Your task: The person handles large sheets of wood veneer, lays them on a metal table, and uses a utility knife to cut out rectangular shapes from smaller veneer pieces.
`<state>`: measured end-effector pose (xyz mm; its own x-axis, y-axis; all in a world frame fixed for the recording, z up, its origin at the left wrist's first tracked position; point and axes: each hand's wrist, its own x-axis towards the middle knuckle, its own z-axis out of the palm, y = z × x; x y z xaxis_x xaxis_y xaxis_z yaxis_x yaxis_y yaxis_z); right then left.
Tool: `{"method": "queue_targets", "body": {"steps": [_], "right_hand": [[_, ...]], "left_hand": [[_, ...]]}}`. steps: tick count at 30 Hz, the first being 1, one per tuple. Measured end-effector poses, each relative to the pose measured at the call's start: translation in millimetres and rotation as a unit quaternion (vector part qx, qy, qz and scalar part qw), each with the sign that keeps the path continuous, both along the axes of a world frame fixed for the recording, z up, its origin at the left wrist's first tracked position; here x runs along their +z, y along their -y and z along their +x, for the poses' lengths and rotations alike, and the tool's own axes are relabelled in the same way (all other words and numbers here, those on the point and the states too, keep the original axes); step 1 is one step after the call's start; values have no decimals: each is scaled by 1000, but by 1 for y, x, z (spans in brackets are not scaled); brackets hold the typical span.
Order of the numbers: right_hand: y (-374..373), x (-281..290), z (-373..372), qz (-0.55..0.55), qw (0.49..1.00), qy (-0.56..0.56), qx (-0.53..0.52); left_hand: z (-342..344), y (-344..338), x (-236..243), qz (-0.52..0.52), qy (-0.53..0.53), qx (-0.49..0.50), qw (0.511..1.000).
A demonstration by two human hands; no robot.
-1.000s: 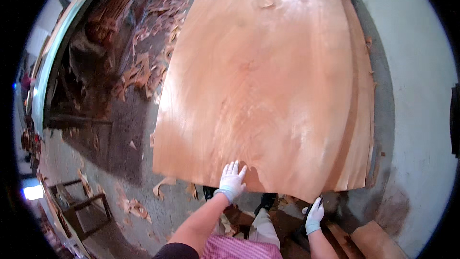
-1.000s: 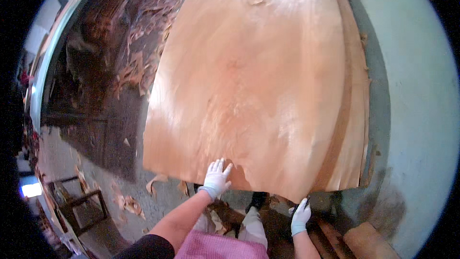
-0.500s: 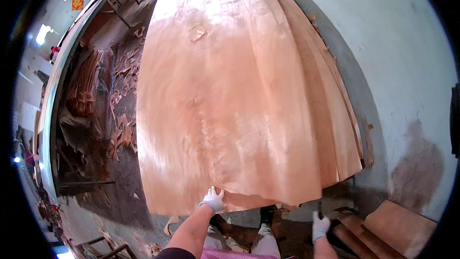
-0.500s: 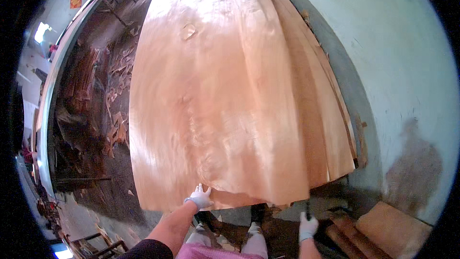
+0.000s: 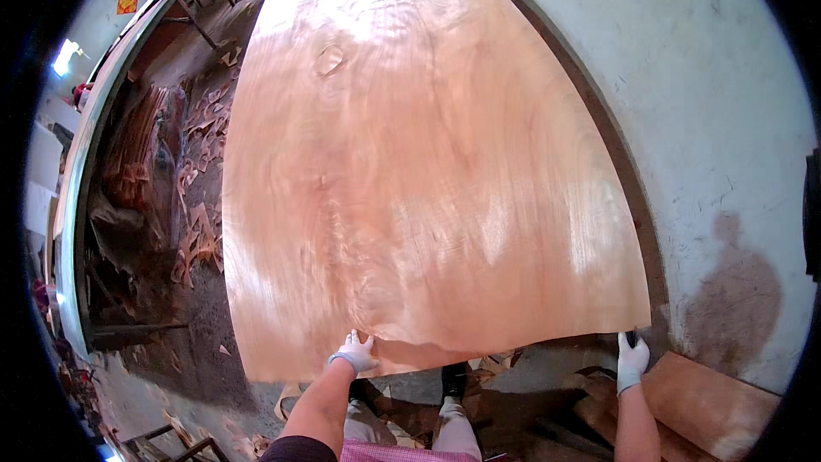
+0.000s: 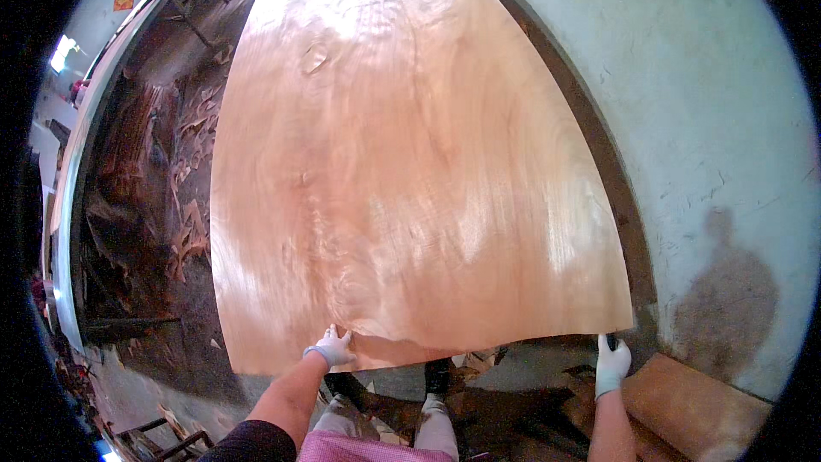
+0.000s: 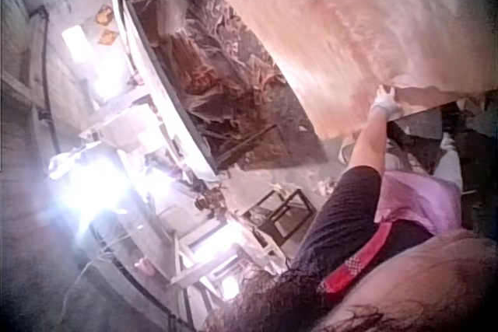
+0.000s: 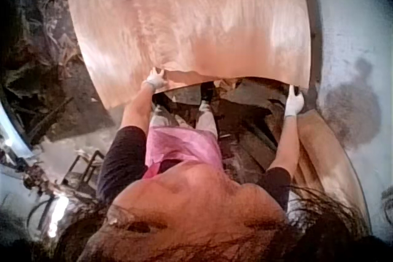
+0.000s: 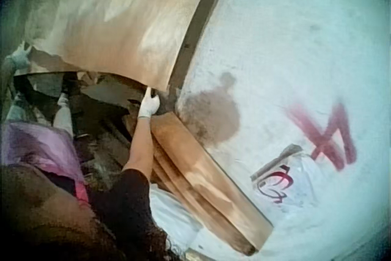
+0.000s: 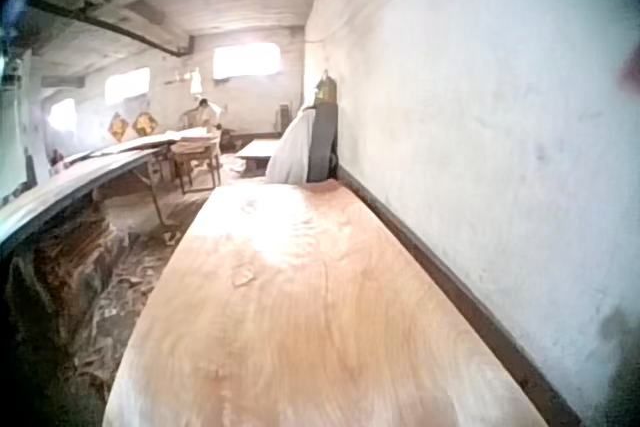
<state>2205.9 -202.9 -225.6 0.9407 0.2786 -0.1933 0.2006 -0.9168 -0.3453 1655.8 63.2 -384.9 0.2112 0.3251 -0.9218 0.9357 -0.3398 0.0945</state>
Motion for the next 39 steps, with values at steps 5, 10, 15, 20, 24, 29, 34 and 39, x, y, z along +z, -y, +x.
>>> {"method": "queue_targets", "body": {"steps": [5, 10, 15, 20, 24, 29, 34, 39], "right_hand": [[-5, -42, 17, 74, 997, -9, 2], [-23, 10, -71, 146, 987, -48, 56], [6, -25, -189, 154, 954, -249, -58], [-13, -101, -279, 161, 910, -374, -80], [45, -233, -240, 73, 977, -201, -24], [118, -248, -154, -106, 961, -245, -64], [148, -202, -151, -44, 984, -169, -27], [87, -87, -219, 82, 987, -127, 62]], "left_hand": [[-4, 4, -12, 15, 14, 4, 1000], [-4, 2, 3, 12, 15, 20, 1000], [-7, 0, -8, 13, 26, 33, 999], [-23, 7, -20, 33, 32, 30, 998], [-13, 3, -16, 45, 58, -13, 997], [-12, 4, -13, 59, 45, -55, 996], [-8, 0, -5, 61, 62, -45, 995], [-31, 11, 7, 180, 233, 289, 911]]}}
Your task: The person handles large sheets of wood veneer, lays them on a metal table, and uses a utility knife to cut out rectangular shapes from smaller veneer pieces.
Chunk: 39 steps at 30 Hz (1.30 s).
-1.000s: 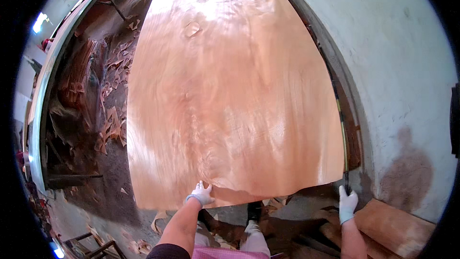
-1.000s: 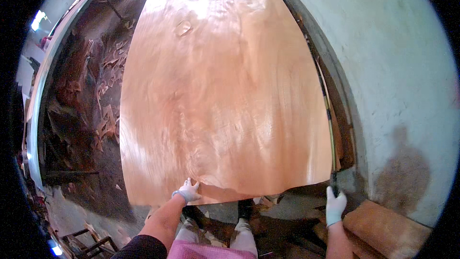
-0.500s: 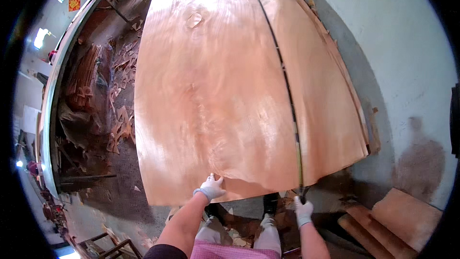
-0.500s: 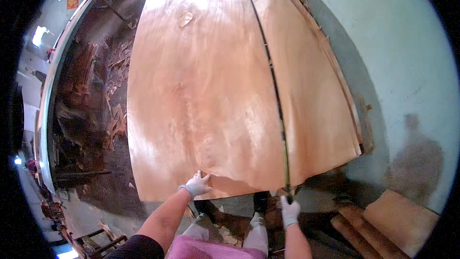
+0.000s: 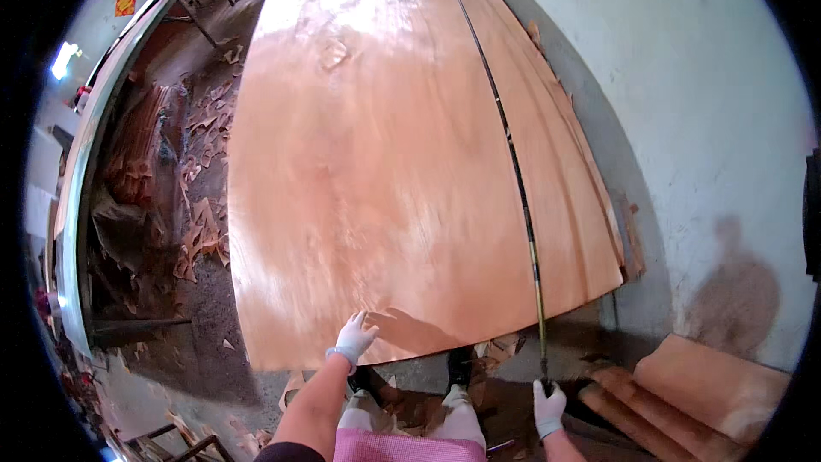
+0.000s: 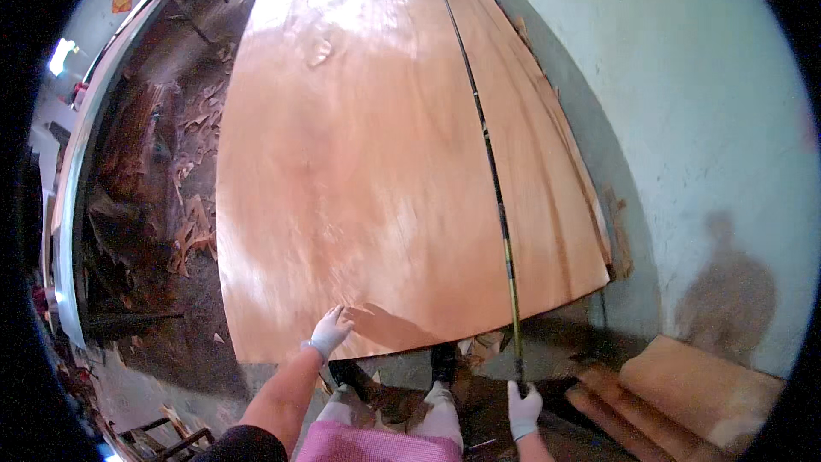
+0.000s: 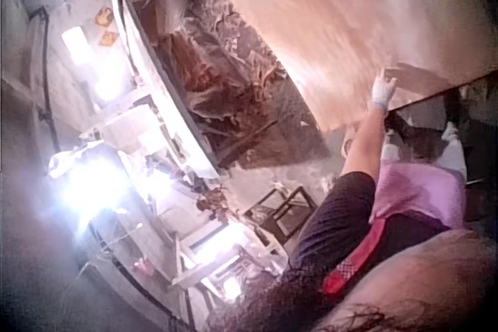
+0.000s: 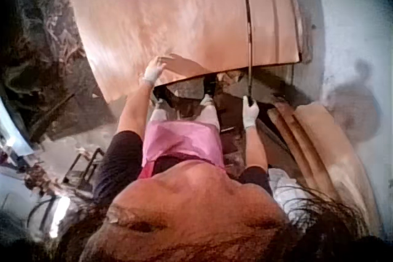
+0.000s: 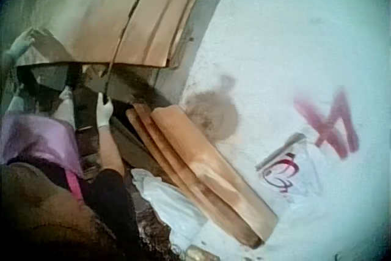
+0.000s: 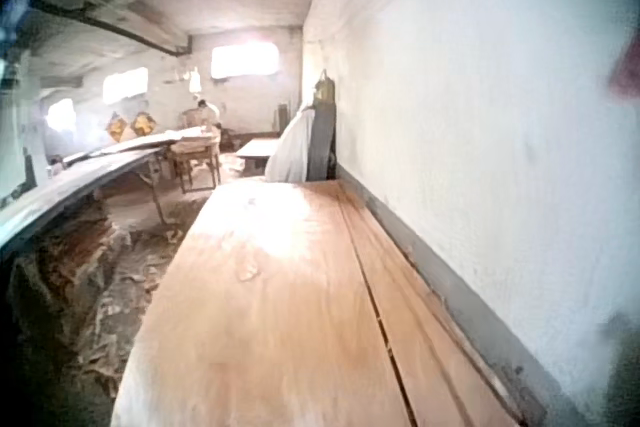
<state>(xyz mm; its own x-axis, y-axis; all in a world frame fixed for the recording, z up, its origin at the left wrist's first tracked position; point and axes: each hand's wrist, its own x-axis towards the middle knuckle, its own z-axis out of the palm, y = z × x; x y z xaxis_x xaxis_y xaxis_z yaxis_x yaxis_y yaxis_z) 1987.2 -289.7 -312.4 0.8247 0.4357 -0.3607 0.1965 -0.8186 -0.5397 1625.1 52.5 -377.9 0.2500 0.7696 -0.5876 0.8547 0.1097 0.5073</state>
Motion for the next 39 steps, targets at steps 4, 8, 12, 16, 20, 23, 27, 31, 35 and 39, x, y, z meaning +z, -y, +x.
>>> {"method": "queue_targets", "body": {"steps": [4, 8, 12, 16, 20, 23, 27, 31, 35, 39], "right_hand": [[-32, 51, -42, 62, 988, -141, -29], [-93, 98, -90, 93, 964, -247, -33], [-164, 146, -120, 143, 951, -273, 1], [-233, 196, -163, 133, 936, -326, 3], [-277, 204, -210, 140, 929, -341, 27], [-309, 210, -268, 63, 913, -400, 43], [-336, 208, -358, 75, 919, -385, 34], [-364, 243, -434, 137, 933, -331, 30], [-380, 253, -498, 162, 920, -351, 61], [-412, 256, -579, 170, 904, -363, 151]], "left_hand": [[-32, 58, 41, 77, 55, 80, 992], [-107, 152, 114, -29, 14, 144, 989], [-207, 265, 172, -12, 29, 223, 974], [-320, 383, 177, -204, -152, 157, 954], [-361, 417, 201, -210, -85, 237, 945], [-381, 429, 199, -180, -18, 257, 949], [-420, 416, 210, -92, 12, 204, 975], [-478, 372, 222, 29, -54, 268, 961], [-532, 337, 232, 79, -49, 402, 911], [-554, 313, 246, 26, 50, 530, 846]]}}
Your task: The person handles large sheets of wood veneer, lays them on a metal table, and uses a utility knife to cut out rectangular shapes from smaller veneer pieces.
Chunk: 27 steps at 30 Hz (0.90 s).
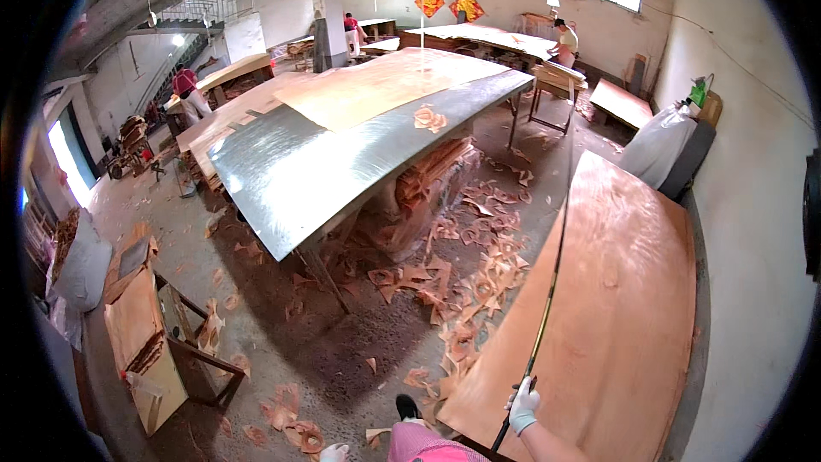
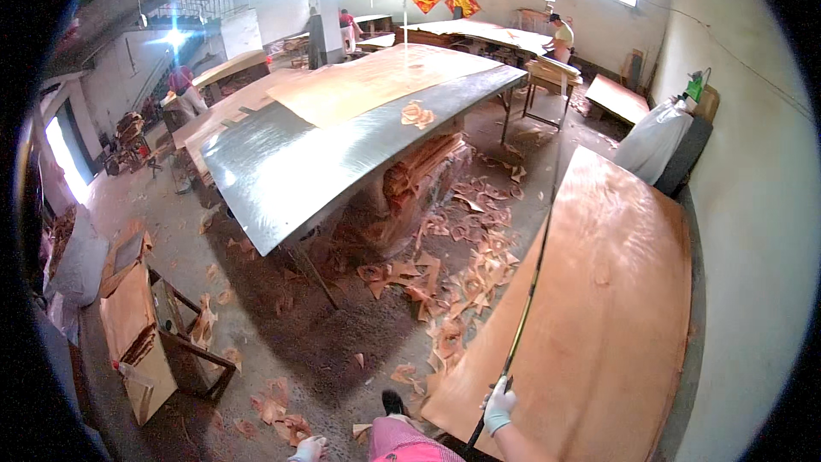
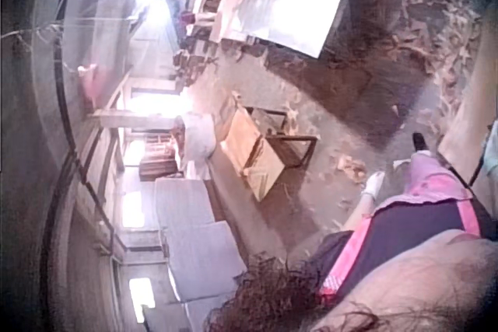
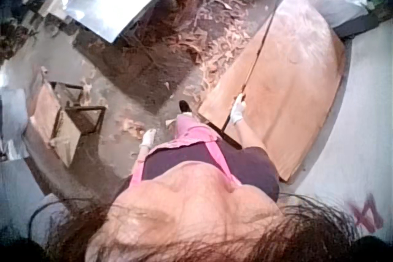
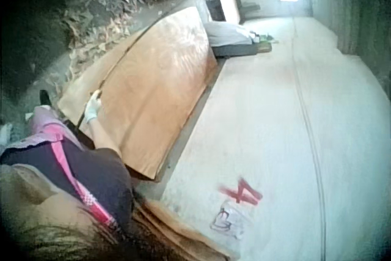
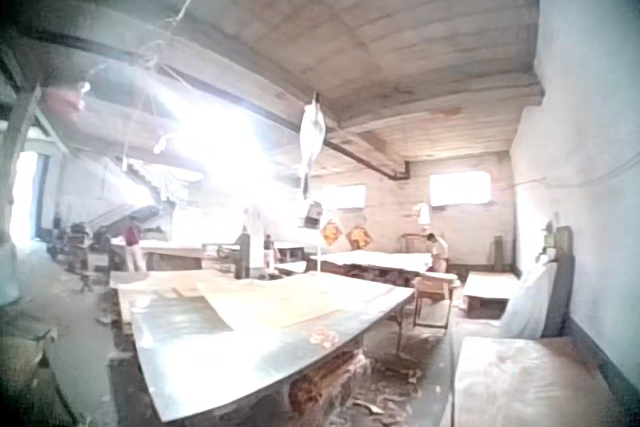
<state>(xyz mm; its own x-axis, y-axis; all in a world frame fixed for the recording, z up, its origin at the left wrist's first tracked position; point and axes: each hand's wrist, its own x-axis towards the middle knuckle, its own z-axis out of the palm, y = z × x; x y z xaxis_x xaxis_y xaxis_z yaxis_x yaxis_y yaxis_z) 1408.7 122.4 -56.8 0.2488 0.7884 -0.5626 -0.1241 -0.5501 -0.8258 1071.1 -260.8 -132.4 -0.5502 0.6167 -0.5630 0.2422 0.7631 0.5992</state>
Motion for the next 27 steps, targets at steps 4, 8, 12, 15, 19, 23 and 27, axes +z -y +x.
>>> {"method": "queue_targets", "body": {"steps": [4, 8, 12, 15, 19, 23, 27], "right_hand": [[-54, 24, -94, 50, 993, -47, 92], [-127, 50, -197, 55, 987, -83, 129], [-175, 73, -336, 24, 974, -161, 160], [-180, 80, -433, 14, 963, -155, 222], [-175, 75, -486, 106, 835, -24, 539], [-196, 94, -525, -23, 772, -53, 633], [-321, 39, -522, -147, 842, -99, 509]], "left_hand": [[-43, -41, 6, 58, 137, 93, 985], [-98, -138, 64, 89, 47, 54, 993], [-182, -218, 73, 133, -6, 98, 986], [-246, -278, 63, 242, 34, 122, 962], [-257, -388, 152, 239, 175, 122, 947], [-300, -398, 197, 81, 138, 144, 977], [-345, -372, 179, 106, -69, 23, 992]]}}
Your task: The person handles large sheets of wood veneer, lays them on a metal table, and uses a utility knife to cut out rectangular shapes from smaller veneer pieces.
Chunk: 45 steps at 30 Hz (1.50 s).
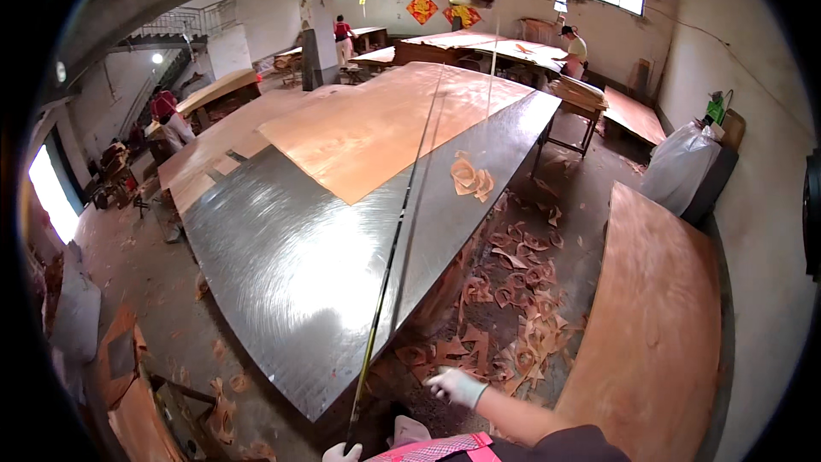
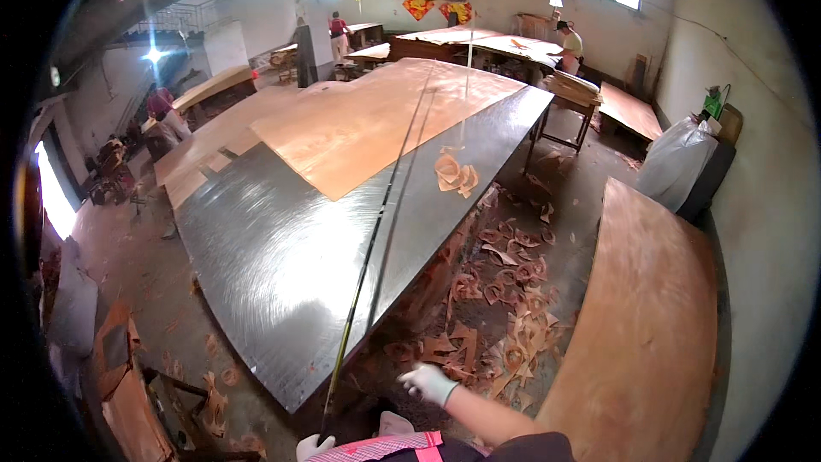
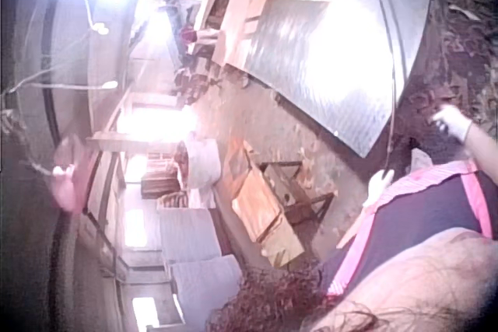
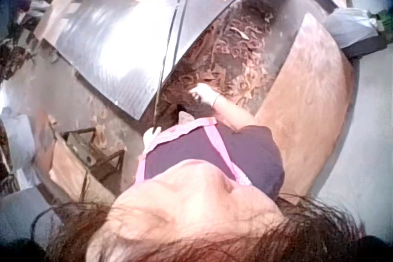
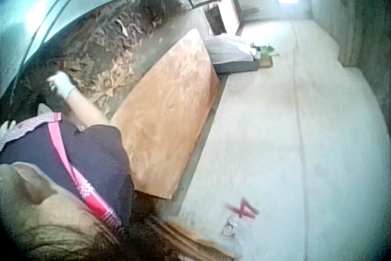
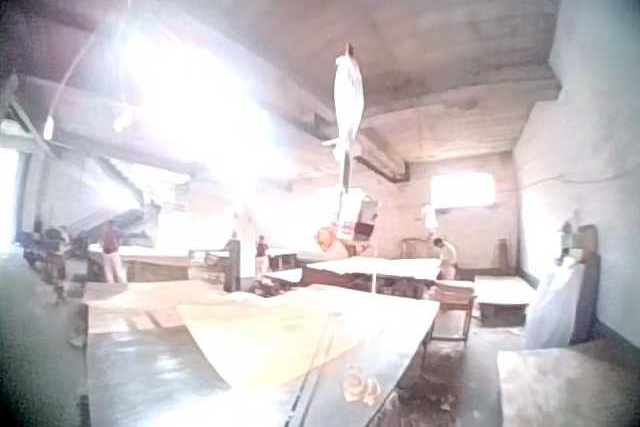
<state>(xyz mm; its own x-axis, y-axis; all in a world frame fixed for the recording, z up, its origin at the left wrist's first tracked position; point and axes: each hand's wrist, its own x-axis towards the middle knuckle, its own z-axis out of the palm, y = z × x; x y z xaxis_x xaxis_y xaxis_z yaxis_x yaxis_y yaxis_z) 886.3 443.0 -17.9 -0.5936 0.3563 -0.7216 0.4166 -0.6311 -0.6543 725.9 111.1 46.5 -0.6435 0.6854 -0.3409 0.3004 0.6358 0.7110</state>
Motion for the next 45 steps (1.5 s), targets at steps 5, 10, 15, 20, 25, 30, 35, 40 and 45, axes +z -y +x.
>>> {"method": "queue_targets", "body": {"steps": [5, 10, 15, 20, 25, 30, 35, 40, 45], "right_hand": [[-136, 6, 0, 66, 925, -54, -369], [-241, 48, -34, 164, 937, -6, -307], [-357, 52, -103, 194, 930, -87, -301], [-485, 60, -174, 264, 921, 12, -286], [-564, 66, -241, 274, 918, 49, -281], [-593, 39, -241, 338, 917, 159, -141], [-612, -22, -102, 342, 876, 162, -300], [-554, 20, -60, 203, 873, 169, -410], [-519, 11, -42, 93, 830, 25, -549]], "left_hand": [[-79, -7, -46, -94, 69, -17, 993], [-106, -90, -25, 20, 100, 99, 990], [-125, -171, 10, 1, 60, 97, 993], [-120, -218, -19, -4, 90, 161, 983], [-117, -261, -31, -35, 115, 231, 966], [-121, -299, -8, -94, 79, 170, 978], [-131, -309, -70, -45, 93, 170, 980], [-140, -298, -70, -33, 45, 191, 980], [-143, -311, -50, -70, 21, 162, 984]]}}
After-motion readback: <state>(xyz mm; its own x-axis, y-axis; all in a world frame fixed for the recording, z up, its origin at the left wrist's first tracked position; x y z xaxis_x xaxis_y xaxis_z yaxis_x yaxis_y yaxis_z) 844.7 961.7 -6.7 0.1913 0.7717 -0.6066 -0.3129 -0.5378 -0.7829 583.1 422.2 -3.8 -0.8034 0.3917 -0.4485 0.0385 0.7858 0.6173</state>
